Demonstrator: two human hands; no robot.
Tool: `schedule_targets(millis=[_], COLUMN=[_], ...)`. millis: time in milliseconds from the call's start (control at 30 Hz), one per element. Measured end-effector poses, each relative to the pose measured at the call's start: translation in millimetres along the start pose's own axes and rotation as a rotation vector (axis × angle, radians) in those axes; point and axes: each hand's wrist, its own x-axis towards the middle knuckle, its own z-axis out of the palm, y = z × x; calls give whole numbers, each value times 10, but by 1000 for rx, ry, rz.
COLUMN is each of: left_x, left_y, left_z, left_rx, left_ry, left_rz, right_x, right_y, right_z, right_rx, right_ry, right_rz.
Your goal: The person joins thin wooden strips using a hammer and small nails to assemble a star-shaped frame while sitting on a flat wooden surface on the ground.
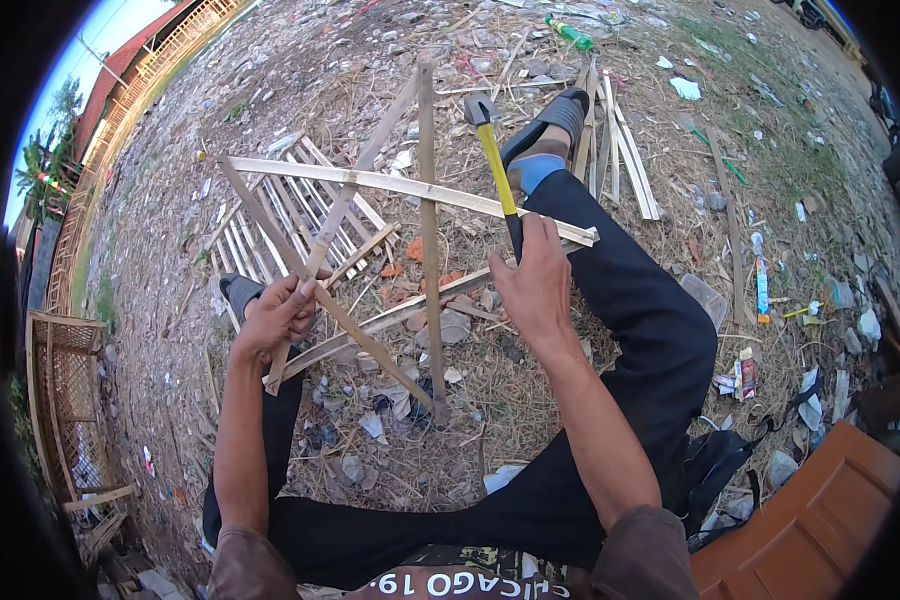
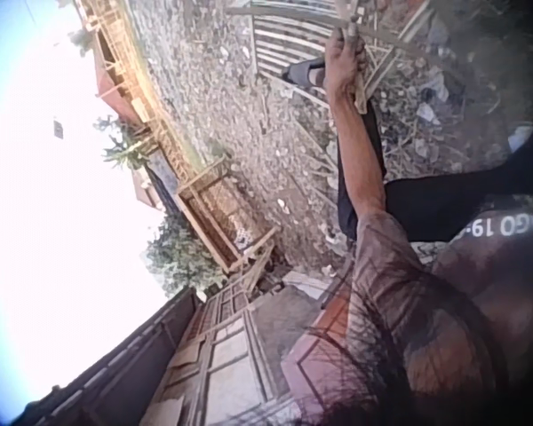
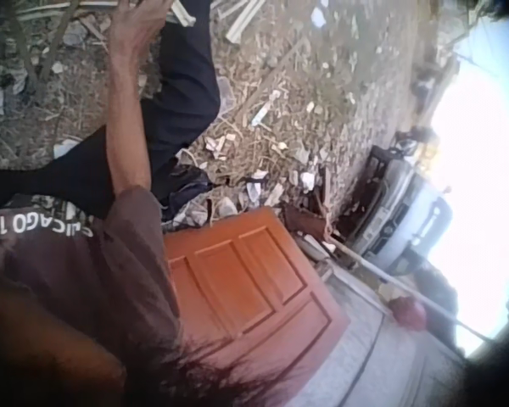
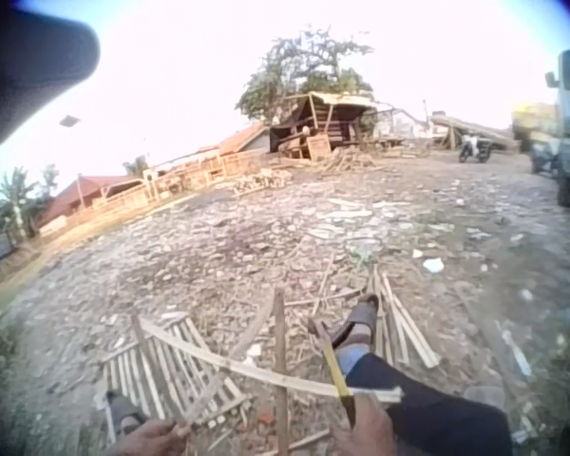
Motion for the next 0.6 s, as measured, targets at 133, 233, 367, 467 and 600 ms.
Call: schedule_targets(millis=[133,233,367,467,600], left_x=[10,39,-63,-39,-32], left_y=[-18,-84,-114,-104,-198], left_z=[-31,-91,-86,-126,-229], left_rx=[3,-32,-129,-64,44], left_ry=[-82,-73,-29,-27,4], left_rz=[-51,-81,10,16,53], right_x=[205,320,381,370,381], right_y=[78,82,94,62,-102], right_z=[103,159,179,161,152], right_rx=[7,15,-74,-110,-138], right_ry=[-34,-194,-257,-285,-313], right_rz=[-99,-31,-4,-37,-50])
